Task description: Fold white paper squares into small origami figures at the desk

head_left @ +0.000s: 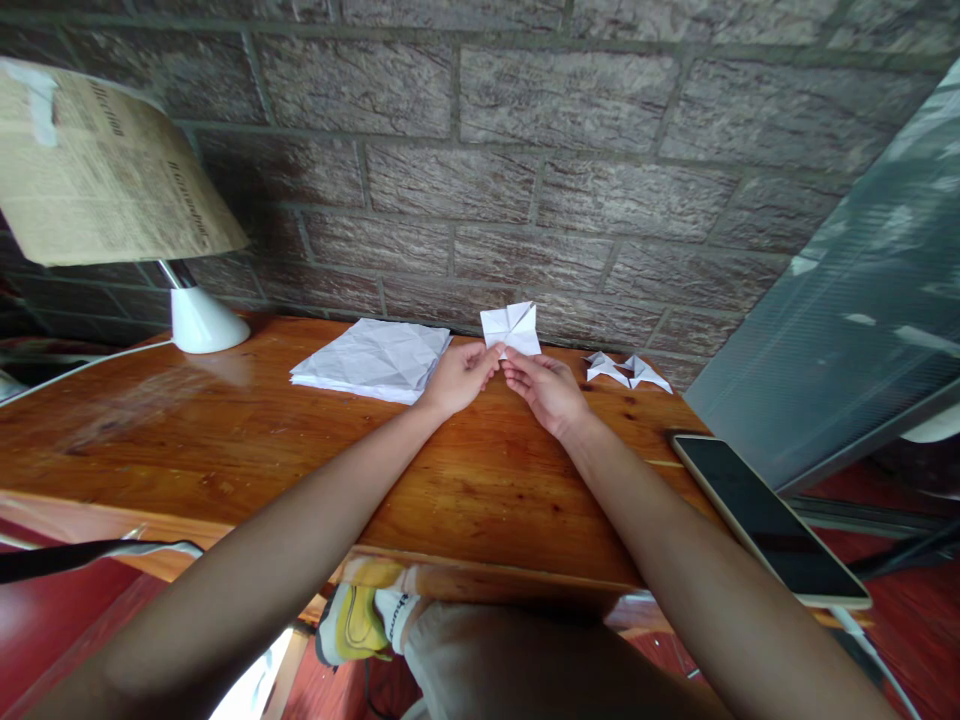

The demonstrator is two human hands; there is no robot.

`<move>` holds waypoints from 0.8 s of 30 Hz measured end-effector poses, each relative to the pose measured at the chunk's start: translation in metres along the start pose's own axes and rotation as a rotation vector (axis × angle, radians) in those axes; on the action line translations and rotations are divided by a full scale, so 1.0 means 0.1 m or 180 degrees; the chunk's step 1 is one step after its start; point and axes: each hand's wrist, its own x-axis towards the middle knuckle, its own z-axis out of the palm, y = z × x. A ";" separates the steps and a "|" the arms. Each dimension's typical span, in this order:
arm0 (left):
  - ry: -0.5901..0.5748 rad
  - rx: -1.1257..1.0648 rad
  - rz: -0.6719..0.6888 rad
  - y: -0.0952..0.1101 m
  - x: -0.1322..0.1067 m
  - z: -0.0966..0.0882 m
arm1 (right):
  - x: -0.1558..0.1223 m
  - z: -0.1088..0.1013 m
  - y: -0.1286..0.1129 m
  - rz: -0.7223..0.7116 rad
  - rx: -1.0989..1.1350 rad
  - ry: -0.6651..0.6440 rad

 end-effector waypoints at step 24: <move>-0.0588 -0.0591 -0.0399 0.13 -0.06 0.03 | 0.02 -0.02 -0.05 -0.0309 0.0040 -0.0074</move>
